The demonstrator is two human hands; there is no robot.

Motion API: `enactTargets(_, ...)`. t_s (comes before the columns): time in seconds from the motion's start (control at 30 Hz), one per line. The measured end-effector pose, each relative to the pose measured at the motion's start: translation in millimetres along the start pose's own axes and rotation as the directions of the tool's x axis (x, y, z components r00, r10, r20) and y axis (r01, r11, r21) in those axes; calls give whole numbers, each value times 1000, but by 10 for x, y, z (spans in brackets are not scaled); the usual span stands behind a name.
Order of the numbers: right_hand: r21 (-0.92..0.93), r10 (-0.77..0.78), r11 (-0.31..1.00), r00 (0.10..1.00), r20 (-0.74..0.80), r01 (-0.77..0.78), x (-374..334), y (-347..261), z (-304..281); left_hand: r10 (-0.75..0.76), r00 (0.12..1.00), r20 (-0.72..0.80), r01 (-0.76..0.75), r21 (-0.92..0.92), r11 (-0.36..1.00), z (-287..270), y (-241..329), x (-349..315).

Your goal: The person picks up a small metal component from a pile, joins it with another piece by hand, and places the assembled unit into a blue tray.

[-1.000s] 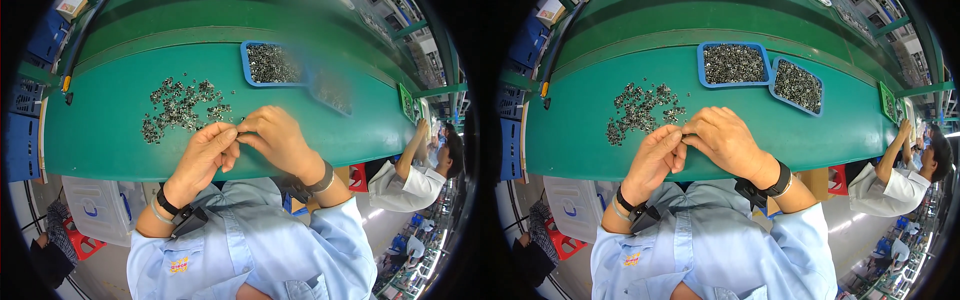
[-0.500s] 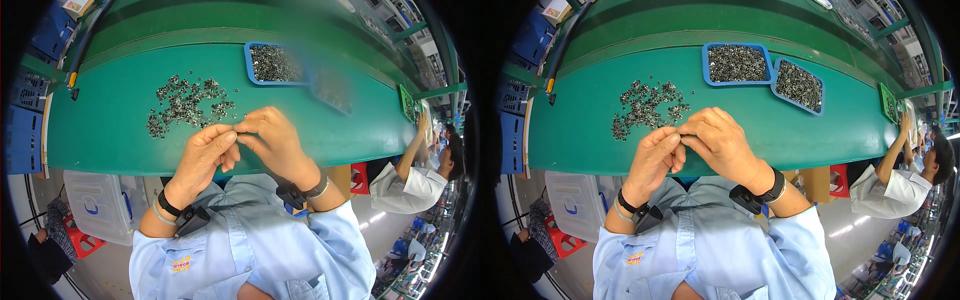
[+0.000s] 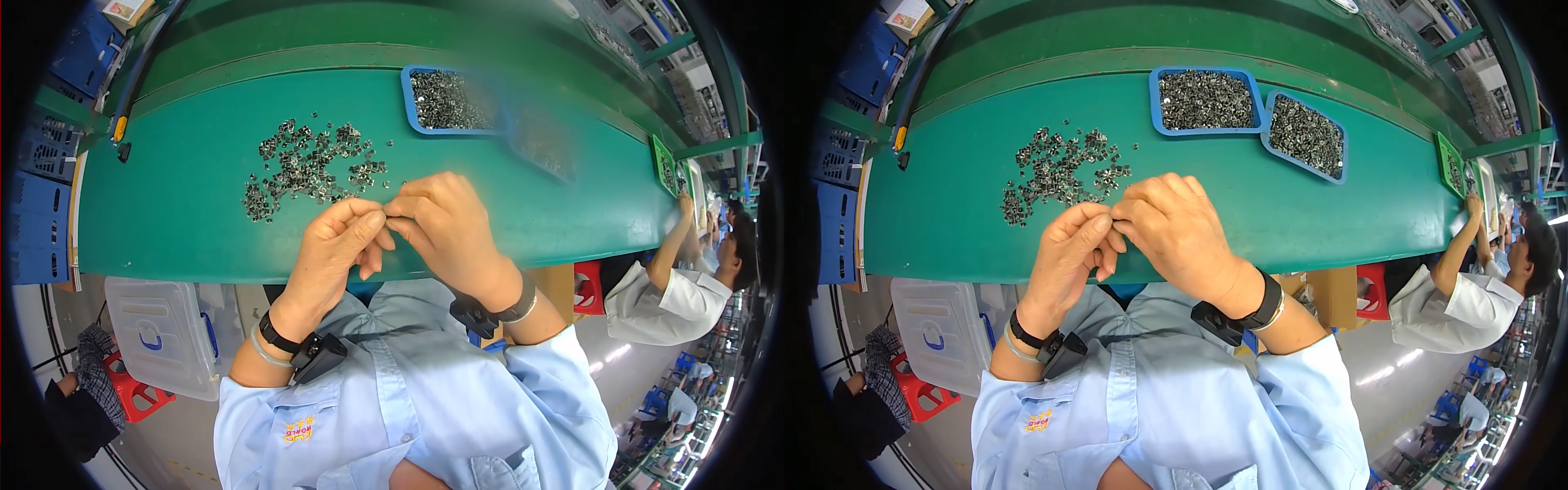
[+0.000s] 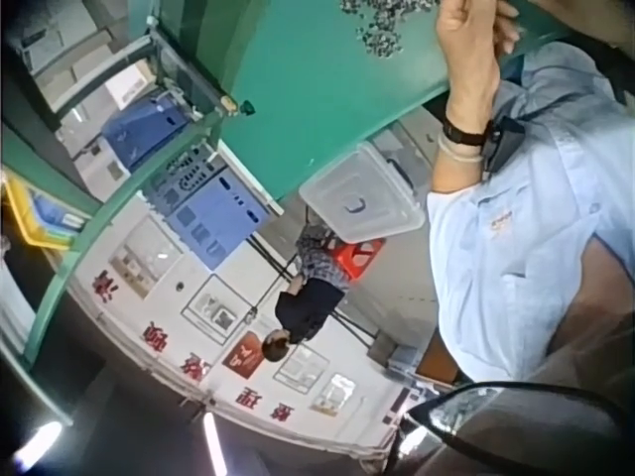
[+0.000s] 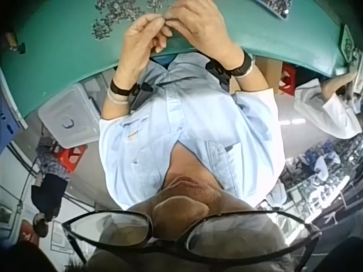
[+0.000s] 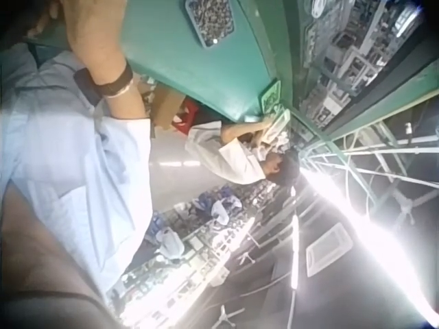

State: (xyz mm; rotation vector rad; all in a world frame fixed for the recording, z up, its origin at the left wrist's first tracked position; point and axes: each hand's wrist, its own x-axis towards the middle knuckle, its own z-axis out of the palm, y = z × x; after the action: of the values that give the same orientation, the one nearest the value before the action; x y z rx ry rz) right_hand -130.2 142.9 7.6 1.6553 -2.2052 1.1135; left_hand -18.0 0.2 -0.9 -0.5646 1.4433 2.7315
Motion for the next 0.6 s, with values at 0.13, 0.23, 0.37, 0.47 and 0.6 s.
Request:
enactTargets(0.13,11,-7,1000,999,36,7,5,-1,3,19,1000,22,-19,-18,1000,-46,-42,9)
enactTargets(0.23,130,42,991,999,1,-42,-19,24,52,-16,999,48,22,-134,991,-66,-72,17)
enactTargets(0.37,214,103,972,995,-17,-97,-40,5,62,-4,998,61,12,-140,990,-60,-91,19)
enactTargets(0.47,256,114,961,993,-37,-101,-74,11,93,-4,998,57,12,-146,989,-36,-91,-11)
enactTargets(0.6,311,132,944,990,-43,-112,-91,13,108,16,998,55,-7,-155,988,-14,-98,-20)
